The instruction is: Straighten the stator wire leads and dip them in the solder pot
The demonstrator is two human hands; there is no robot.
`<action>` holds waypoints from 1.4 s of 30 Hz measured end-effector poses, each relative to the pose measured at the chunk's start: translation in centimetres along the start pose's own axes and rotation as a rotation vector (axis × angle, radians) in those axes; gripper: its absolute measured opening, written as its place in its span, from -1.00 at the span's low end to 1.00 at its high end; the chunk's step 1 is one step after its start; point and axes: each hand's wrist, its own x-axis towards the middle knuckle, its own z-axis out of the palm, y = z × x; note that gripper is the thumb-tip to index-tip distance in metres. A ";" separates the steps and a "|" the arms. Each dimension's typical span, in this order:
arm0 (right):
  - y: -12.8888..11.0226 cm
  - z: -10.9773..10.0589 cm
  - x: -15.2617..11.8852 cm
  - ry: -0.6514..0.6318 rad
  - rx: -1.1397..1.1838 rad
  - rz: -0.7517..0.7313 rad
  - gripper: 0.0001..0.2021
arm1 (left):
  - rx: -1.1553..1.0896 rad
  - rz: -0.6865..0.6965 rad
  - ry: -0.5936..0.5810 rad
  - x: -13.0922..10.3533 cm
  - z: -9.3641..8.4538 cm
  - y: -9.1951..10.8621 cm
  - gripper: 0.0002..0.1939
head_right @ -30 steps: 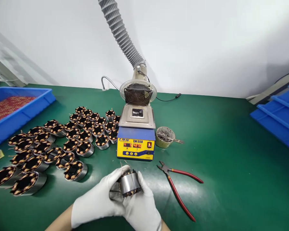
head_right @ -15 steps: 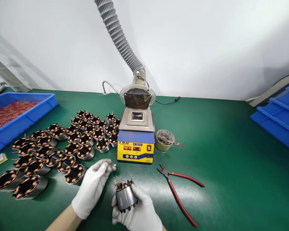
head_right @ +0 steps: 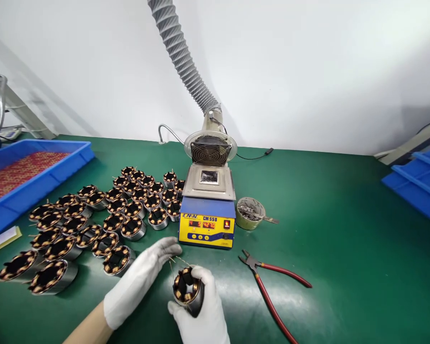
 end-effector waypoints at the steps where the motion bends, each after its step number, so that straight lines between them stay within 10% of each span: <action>1: 0.5 0.3 0.0 0.022 -0.023 -0.064 -0.49 | 0.059 -0.055 -0.083 -0.2 0.4 -0.1 -0.28; 4: 2.2 1.1 0.3 0.030 -0.109 -0.324 -0.63 | 0.124 -0.174 -0.135 -0.4 2.4 -0.7 -0.35; 9: 3.2 1.4 0.6 0.022 -0.242 -0.577 -0.62 | -0.147 -0.081 0.107 0.0 3.3 -1.2 -0.45; 12: 3.0 1.4 0.5 0.104 -0.345 -0.551 -0.48 | -0.248 0.064 0.197 -0.1 1.3 0.2 -0.44; 19: 2.9 1.5 0.0 0.117 -0.379 -0.462 -0.44 | 0.484 -0.058 -0.078 0.1 0.3 0.6 -0.81; 25: 3.4 1.3 0.2 0.070 -0.349 -0.397 -0.54 | 0.109 0.049 0.257 0.6 0.3 0.2 -0.58; 31: 3.1 1.1 0.1 0.036 -0.344 -0.437 -0.52 | 0.160 -0.249 0.065 -0.3 1.5 1.2 -0.56; 42: 3.5 -0.4 1.0 -0.072 -0.524 -0.576 -0.56 | 0.199 -0.196 0.079 -0.2 2.3 0.8 -0.79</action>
